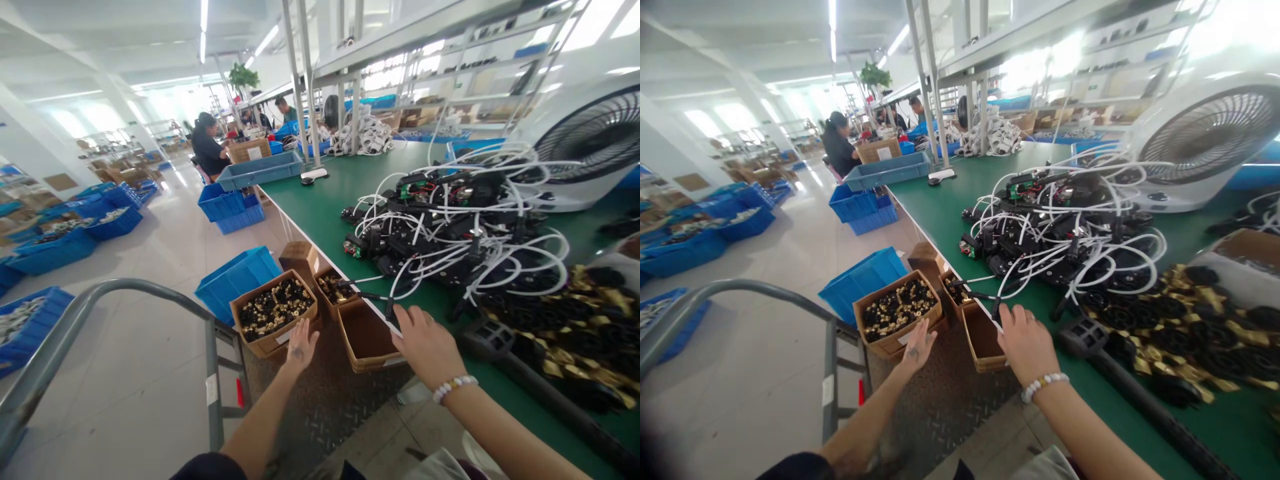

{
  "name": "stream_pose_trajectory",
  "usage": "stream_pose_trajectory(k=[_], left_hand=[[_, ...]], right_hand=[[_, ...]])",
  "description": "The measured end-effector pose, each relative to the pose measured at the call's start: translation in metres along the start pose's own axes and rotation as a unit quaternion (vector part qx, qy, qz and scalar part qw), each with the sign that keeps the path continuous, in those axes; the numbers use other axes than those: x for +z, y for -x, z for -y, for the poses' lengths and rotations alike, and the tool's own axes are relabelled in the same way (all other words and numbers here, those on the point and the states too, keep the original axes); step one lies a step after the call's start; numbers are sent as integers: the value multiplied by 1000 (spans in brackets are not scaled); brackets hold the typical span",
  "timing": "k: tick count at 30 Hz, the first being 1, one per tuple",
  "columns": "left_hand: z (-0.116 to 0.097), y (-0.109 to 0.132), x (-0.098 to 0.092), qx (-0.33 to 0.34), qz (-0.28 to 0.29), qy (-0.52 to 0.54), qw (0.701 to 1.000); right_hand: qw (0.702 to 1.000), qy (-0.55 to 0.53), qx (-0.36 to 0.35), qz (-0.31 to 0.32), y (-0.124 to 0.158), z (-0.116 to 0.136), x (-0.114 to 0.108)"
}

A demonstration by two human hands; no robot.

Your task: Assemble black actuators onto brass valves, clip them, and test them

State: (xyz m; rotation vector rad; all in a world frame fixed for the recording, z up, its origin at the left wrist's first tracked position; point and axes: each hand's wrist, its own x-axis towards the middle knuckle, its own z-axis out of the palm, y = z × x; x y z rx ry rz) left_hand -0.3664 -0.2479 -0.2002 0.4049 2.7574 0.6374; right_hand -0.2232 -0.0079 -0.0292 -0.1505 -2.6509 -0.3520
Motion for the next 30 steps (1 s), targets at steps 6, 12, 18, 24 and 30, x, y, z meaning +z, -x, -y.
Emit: stream_pose_trajectory(k=[6,12,18,24,30], left_hand=[[-83,100,49,98,2,105,990],[-153,165,26,244,-105,196,944],[-184,193,-1,373,-220,267,861],[-191,196,-1,401,-221,268,847],[-194,184,-21,421,-215,299,829]], right_hand=[[997,-22,27,68,-1,2,-5],[987,-71,47,138,-5,2,-11],[982,-103,46,153,-7,1,-17],[964,-163,85,190,-4,-1,-39],[904,-350,175,171,74,-11,-95]])
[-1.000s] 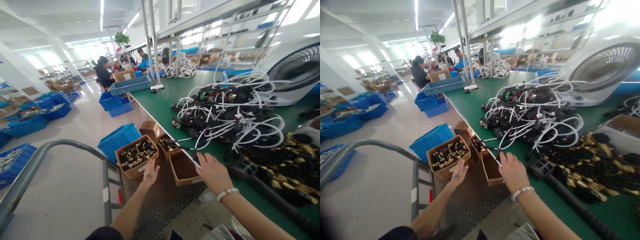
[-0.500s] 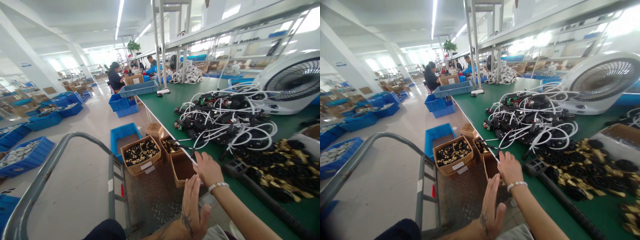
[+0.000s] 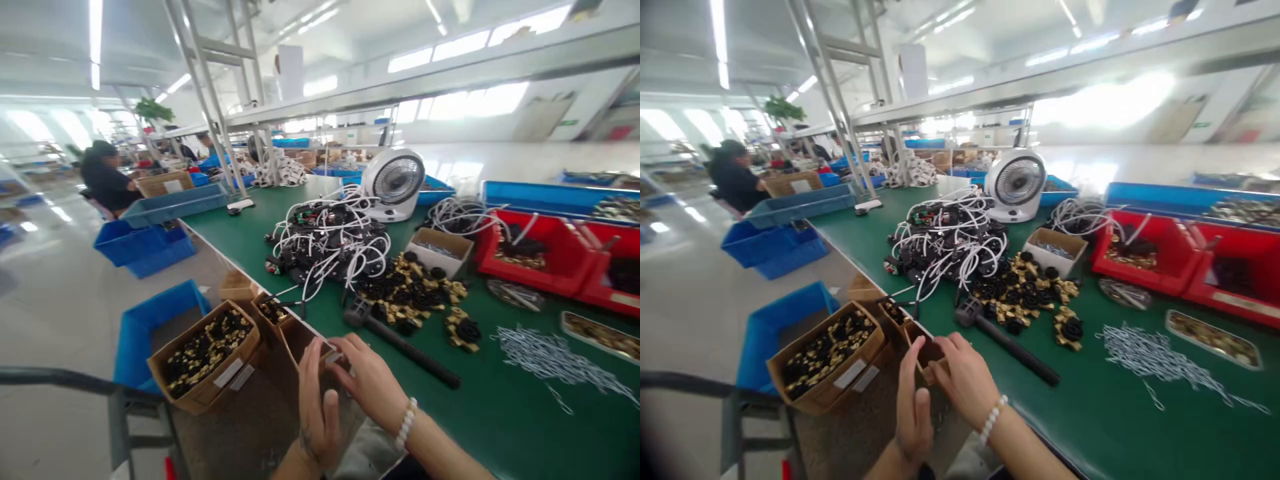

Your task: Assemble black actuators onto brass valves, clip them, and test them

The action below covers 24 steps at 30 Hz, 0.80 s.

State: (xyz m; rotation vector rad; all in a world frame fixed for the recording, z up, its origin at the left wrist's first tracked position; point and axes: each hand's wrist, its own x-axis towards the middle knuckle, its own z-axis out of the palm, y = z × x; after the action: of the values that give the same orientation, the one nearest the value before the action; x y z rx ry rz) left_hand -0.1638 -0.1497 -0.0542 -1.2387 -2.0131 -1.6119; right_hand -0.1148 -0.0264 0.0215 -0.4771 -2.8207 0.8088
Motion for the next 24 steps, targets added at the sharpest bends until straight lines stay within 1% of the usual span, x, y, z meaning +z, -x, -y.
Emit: stream_pose_trajectory(k=[2,3,5,7,8,10,13,15,17,18,20,24], left_hand=[[4,-16,-2,26,3,-4,1000],[6,-27,-1,48,10,-18,999],[9,-51,6,99,22,-55,993],[11,-80,19,161,21,-96,982],[12,-96,28,196,24,-127,972],[14,-127,49,217,34,-139,966],[19,-170,85,217,79,-150,961],[28,-193,106,214,121,-158,956],[42,-214,119,217,158,-243,932],[51,-222,122,220,162,-263,925],[68,-236,120,220,166,-281,920],[89,-251,106,227,181,-307,906]], right_hand=[[994,-103,27,-38,38,-10,-6],[988,-138,39,-57,56,-17,-9],[977,-180,72,-95,87,-30,-14],[964,-199,113,-134,110,-41,-18],[958,-204,132,-153,118,-45,-21],[944,-216,162,-188,130,-49,-25],[929,-233,187,-216,139,-49,-27],[927,-240,186,-221,142,-49,-27],[926,-248,183,-220,144,-51,-25],[924,-251,183,-221,145,-52,-25],[920,-256,190,-227,150,-55,-24],[916,-252,192,-247,164,-62,-26]])
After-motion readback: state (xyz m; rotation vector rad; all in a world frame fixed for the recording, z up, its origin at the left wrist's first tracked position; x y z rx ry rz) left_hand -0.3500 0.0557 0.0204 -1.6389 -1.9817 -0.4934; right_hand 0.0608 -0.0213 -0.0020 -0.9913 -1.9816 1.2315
